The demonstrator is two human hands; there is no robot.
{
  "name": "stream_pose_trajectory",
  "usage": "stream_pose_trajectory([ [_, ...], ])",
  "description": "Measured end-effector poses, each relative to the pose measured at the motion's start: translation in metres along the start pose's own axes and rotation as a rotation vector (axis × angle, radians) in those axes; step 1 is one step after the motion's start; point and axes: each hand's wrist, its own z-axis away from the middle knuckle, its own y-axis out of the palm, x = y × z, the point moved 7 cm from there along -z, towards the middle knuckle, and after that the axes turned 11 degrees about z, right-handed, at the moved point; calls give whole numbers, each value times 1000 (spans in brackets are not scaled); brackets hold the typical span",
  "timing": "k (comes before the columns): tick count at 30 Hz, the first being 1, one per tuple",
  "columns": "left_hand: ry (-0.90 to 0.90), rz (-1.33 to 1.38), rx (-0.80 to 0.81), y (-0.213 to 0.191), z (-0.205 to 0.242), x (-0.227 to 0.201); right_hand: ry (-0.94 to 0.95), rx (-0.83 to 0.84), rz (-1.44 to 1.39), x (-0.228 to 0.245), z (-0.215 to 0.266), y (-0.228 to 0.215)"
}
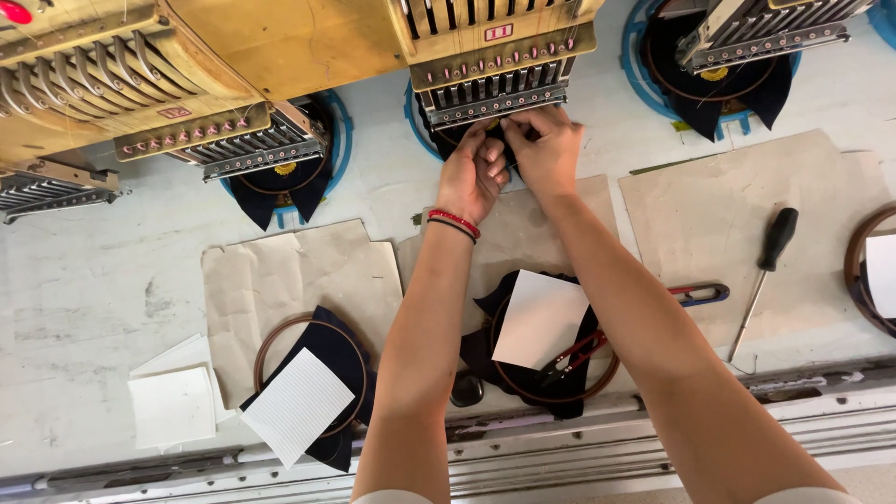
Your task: Threading an industrial embroidery machine and preparing fabric hoops for production.
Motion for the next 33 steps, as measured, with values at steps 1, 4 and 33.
stream_pose_trajectory([
  [1, -1, 1, 0, 1, 1, 0, 0, 0, 1, 0, 0, 0],
  [4, 1, 9, -3, 3, 3, 0, 8, -1, -6, -5, 1, 4],
  [33, 9, -1, -14, 5, 3, 0, 1, 6, 4, -3, 1, 3],
])
